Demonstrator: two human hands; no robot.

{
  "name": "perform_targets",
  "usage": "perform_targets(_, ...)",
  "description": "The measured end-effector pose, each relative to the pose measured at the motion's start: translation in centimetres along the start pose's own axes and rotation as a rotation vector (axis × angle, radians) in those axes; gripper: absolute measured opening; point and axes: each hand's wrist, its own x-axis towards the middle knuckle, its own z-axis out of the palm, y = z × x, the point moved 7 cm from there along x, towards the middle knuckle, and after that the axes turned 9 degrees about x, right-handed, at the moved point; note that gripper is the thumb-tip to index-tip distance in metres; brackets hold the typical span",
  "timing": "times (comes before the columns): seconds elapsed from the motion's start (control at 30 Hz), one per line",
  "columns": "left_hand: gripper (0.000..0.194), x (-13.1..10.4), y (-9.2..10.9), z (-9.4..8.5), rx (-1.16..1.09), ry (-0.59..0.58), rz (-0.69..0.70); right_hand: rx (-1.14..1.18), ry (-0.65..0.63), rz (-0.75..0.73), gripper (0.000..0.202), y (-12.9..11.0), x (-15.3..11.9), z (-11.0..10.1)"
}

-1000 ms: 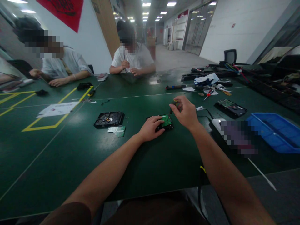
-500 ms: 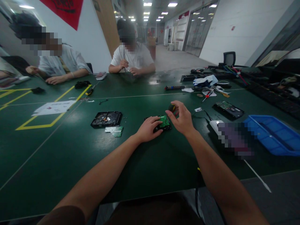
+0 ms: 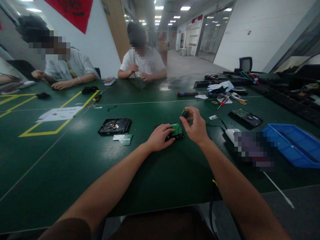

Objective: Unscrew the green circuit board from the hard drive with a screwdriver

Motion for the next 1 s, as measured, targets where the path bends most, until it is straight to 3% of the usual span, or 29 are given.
perform_targets(0.3,0.044,-0.05,0.06,0.16,0.018,-0.002,0.004,-0.020,0.005,-0.039,0.040,-0.23,-0.09,-0.06)
perform_targets(0.57,0.045,-0.05,0.03,0.21,0.008,-0.005,-0.001,0.053,0.020,0.016,0.039,0.10,-0.31,-0.07)
perform_targets(0.8,0.045,0.06,0.12,0.03,0.001,-0.009,-0.009,-0.052,0.095,-0.040,0.043,-0.18,-0.45,-0.61)
perform_targets(1.0,0.044,0.04,0.26,-0.02,0.023,-0.003,0.001,0.043,0.030,-0.026,0.039,-0.35,-0.39,-0.05)
